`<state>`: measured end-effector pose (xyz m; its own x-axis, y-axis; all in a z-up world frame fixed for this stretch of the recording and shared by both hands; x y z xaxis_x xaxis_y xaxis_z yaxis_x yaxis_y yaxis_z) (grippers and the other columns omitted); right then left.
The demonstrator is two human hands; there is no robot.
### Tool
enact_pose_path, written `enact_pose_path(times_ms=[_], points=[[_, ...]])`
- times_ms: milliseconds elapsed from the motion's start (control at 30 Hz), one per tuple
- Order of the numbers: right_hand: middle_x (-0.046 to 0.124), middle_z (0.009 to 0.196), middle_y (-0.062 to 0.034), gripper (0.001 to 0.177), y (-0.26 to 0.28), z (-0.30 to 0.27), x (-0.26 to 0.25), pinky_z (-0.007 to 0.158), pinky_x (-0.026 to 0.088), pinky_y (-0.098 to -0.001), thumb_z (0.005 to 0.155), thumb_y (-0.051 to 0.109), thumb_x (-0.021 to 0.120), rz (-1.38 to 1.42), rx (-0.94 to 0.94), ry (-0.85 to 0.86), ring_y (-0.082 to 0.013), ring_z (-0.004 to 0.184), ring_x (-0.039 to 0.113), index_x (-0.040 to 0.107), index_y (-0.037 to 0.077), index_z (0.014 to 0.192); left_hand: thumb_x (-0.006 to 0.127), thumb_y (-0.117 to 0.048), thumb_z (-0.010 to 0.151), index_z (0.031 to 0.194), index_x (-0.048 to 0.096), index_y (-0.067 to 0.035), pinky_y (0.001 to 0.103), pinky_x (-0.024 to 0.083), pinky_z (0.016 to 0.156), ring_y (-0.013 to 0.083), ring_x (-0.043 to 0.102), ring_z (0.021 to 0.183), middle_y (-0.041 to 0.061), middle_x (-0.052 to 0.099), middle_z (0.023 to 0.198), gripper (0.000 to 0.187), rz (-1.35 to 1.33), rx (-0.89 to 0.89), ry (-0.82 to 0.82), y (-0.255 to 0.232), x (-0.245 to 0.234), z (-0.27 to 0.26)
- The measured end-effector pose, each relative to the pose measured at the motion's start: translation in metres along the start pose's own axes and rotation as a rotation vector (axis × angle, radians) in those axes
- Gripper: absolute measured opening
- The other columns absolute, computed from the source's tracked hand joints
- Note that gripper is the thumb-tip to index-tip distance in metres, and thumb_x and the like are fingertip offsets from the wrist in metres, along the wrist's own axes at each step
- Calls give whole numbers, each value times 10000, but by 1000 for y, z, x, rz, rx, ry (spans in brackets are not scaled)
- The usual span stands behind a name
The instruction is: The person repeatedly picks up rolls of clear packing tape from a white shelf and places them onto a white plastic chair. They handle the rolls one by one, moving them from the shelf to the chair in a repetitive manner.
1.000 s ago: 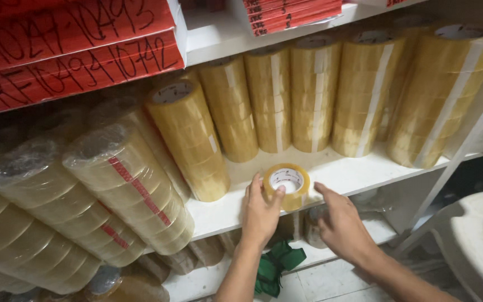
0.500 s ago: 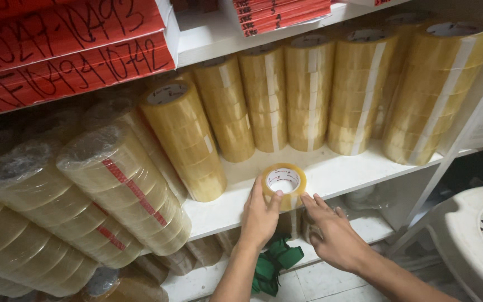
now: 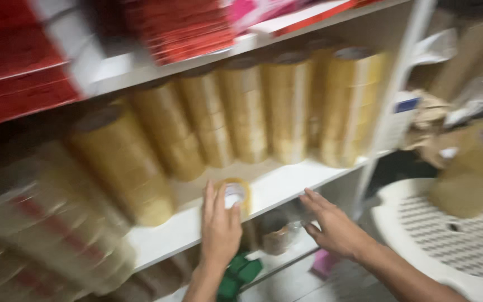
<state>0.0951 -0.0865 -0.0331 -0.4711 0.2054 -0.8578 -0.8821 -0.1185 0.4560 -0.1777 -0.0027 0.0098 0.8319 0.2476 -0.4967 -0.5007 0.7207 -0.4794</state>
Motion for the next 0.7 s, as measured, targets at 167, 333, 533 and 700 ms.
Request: enact_pose_path(times_ms=[167,333,533,700], points=[[518,1546,-162,634,-77,-43,-88,1228,300,-349,832,110,667,-4,24,-295,-266,1459,468,540,62,1450,575,-119,980,1347,580,-3,459,339,1223,394,441,1455,210,466,1558,385,-47,225,48,-67,35,4],[657,1382,-122,467,-112,-99,-185,1154,413,-415,879,141,610,-210,153,-522,-292,1318,586,632,74,1340,552,-93,986,1324,606,-6,437,370,1196,351,519,1403,192,591,1448,354,-221,291,209,-122,118,6],[559,1365,-236,566,-163,-148,-261,1163,362,-489,853,102,593,-329,191,-782,-401,1309,507,560,-5,1408,564,-137,981,1345,597,16,413,400,1163,321,573,1321,183,626,1387,397,-399,299,374,-216,227,31],[440,1562,-285,913,-188,-160,-292,1219,294,-617,833,252,732,-18,738,-516,-471,1464,402,324,61,1627,600,-334,989,1580,364,-31,478,324,1237,355,384,1507,209,403,1599,705,-447,79,713,-296,288,67]])
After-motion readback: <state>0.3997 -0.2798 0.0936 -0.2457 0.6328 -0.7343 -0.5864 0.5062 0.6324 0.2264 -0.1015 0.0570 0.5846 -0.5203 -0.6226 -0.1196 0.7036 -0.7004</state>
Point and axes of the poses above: each hand's wrist, its own z-axis towards the middle knuckle, its own x-axis out of the palm, y = z × x, the point moved 3 cm from there along z, towards the middle knuckle
